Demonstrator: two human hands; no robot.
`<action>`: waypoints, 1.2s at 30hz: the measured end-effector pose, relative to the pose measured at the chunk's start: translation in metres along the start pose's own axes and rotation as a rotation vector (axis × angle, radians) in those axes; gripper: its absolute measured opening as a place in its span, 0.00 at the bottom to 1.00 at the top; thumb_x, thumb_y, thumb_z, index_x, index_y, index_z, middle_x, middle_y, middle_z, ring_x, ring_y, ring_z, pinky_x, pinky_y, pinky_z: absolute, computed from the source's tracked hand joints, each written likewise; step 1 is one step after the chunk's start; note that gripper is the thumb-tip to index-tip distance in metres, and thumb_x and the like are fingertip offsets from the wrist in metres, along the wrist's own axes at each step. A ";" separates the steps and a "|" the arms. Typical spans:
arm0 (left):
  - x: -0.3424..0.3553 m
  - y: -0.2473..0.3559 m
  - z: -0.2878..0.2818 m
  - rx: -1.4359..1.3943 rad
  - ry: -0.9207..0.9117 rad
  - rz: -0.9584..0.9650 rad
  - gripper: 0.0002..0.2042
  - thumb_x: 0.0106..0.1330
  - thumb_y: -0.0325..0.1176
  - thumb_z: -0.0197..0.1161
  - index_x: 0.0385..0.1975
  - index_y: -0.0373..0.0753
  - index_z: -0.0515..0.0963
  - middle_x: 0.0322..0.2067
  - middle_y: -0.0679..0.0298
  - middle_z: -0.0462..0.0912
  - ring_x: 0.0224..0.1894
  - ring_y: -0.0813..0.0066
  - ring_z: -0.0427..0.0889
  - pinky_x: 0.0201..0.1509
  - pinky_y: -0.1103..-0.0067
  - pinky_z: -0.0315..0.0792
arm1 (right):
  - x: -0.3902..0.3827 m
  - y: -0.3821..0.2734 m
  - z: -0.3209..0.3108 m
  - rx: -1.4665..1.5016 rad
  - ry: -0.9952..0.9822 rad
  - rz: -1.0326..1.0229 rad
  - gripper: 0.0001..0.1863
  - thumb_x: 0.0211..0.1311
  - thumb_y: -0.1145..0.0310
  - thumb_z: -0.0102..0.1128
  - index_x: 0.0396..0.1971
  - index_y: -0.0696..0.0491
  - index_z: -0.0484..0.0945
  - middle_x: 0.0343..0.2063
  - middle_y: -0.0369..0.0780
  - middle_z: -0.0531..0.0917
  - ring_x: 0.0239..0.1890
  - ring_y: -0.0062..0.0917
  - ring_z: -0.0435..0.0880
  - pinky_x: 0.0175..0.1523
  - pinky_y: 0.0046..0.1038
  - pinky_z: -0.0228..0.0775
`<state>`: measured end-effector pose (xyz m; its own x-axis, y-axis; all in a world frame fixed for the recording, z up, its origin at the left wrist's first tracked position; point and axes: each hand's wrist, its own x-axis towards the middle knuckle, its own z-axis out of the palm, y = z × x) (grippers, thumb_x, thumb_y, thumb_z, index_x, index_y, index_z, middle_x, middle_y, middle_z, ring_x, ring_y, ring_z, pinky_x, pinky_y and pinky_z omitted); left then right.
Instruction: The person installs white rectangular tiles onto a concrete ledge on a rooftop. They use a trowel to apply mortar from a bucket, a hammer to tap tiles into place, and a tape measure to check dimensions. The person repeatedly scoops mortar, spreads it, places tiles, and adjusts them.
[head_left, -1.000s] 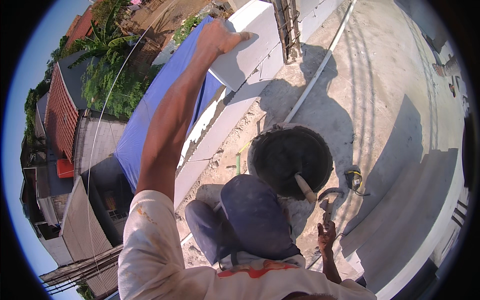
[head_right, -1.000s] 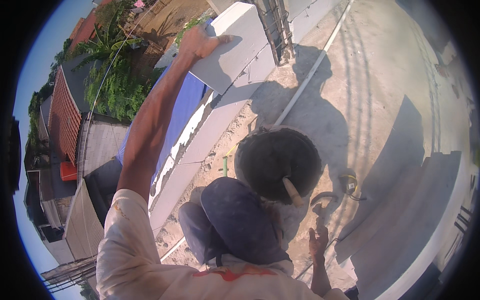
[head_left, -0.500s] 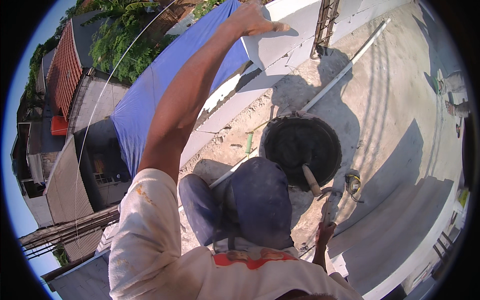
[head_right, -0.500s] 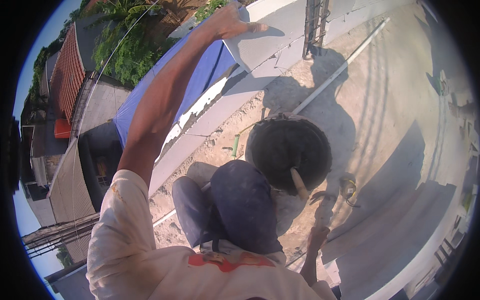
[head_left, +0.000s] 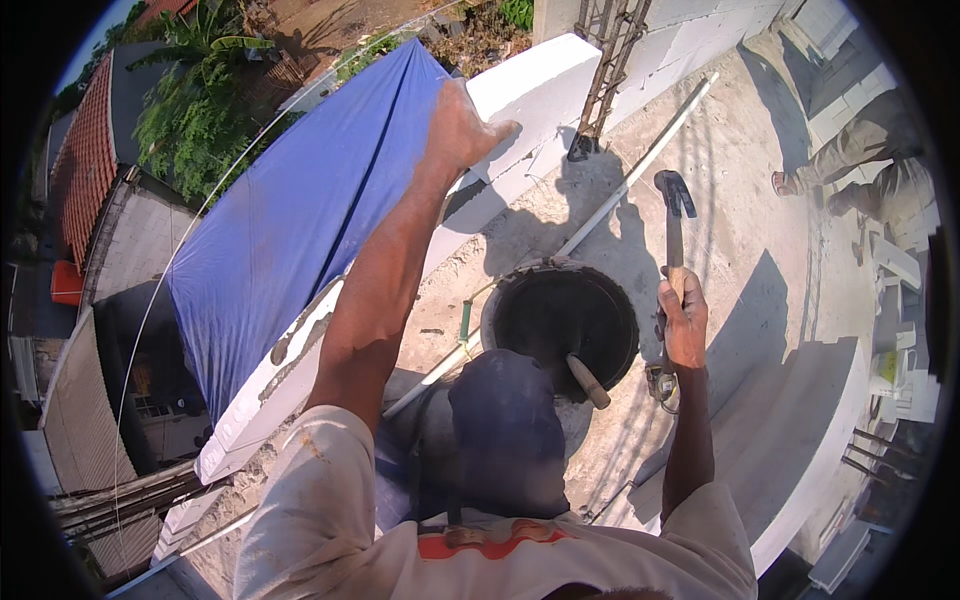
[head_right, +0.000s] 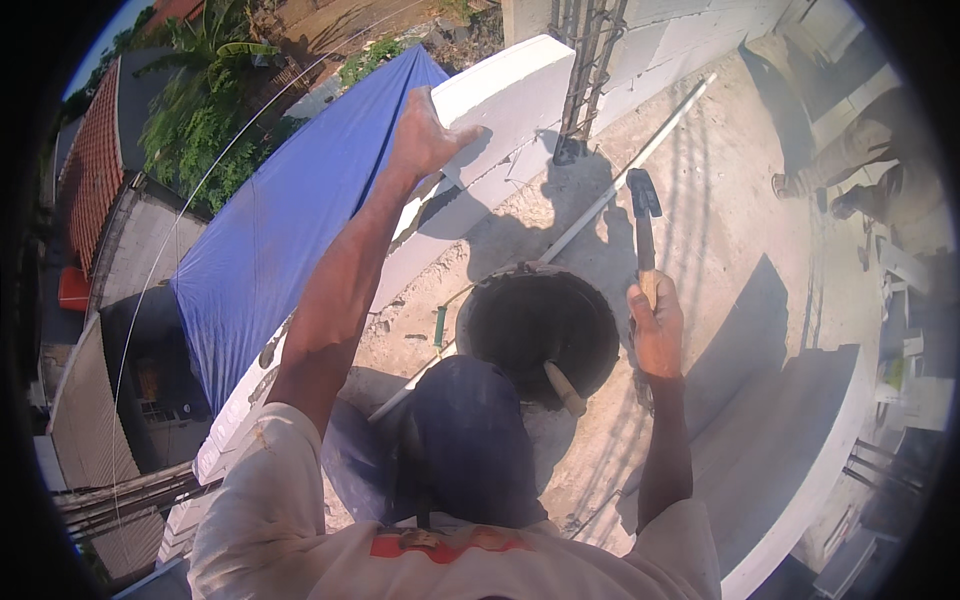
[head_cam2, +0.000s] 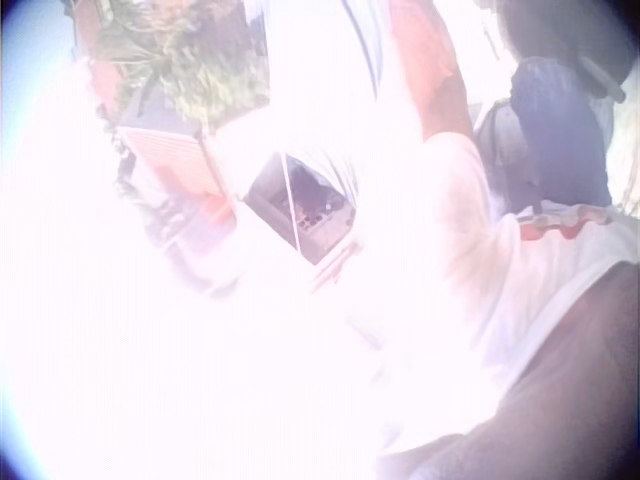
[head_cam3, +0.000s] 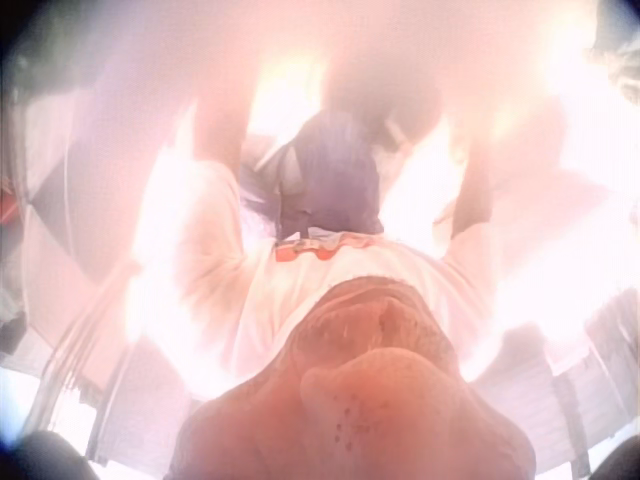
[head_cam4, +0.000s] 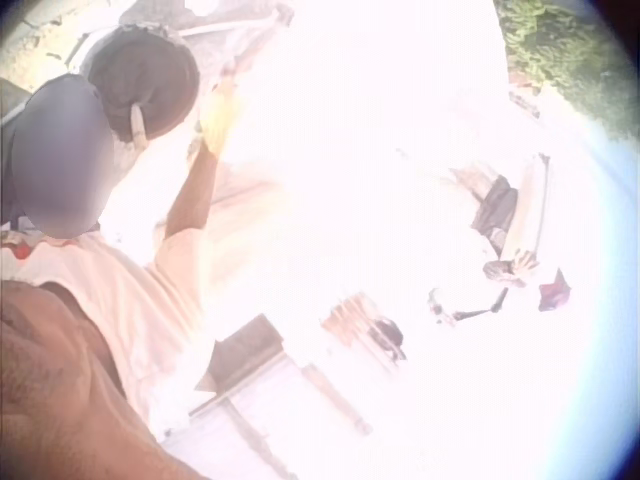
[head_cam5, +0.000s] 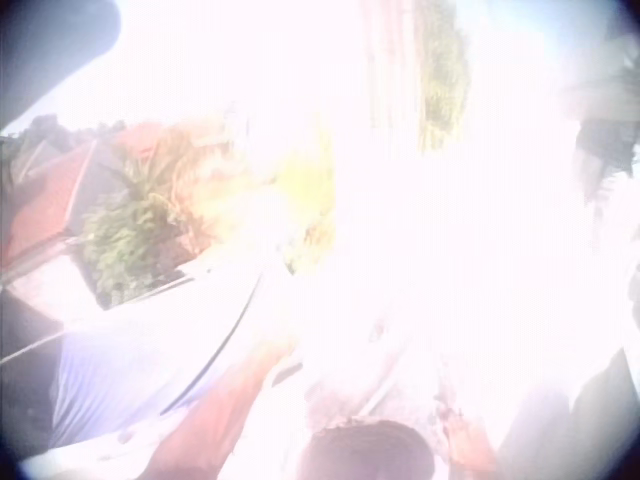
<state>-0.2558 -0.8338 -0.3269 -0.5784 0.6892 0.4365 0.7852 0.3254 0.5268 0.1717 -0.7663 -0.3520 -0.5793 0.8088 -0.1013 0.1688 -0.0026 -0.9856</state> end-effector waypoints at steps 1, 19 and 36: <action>0.001 0.003 0.003 -0.038 0.017 -0.021 0.40 0.47 0.48 0.84 0.49 0.23 0.71 0.47 0.42 0.75 0.51 0.47 0.78 0.57 0.61 0.75 | 0.020 -0.037 0.013 0.095 -0.063 0.121 0.18 0.77 0.60 0.55 0.54 0.59 0.73 0.25 0.34 0.74 0.19 0.17 0.72 0.21 0.22 0.64; -0.004 0.012 0.001 -0.080 0.041 -0.121 0.39 0.49 0.44 0.80 0.52 0.23 0.68 0.50 0.43 0.74 0.57 0.46 0.77 0.61 0.62 0.76 | 0.238 -0.153 0.099 -0.849 0.022 -0.481 0.28 0.77 0.62 0.51 0.73 0.52 0.66 0.43 0.62 0.86 0.45 0.57 0.86 0.53 0.49 0.78; -0.026 -0.014 0.017 -0.129 0.071 -0.077 0.51 0.46 0.50 0.85 0.60 0.19 0.62 0.57 0.37 0.74 0.61 0.44 0.76 0.66 0.65 0.74 | 0.246 -0.142 0.085 -1.053 -0.073 -0.592 0.29 0.79 0.59 0.49 0.77 0.41 0.60 0.46 0.61 0.84 0.50 0.61 0.82 0.58 0.52 0.75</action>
<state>-0.2484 -0.8454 -0.3580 -0.6534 0.6166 0.4392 0.7058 0.2866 0.6478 -0.0621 -0.6172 -0.2488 -0.8244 0.4877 0.2873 0.4094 0.8642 -0.2924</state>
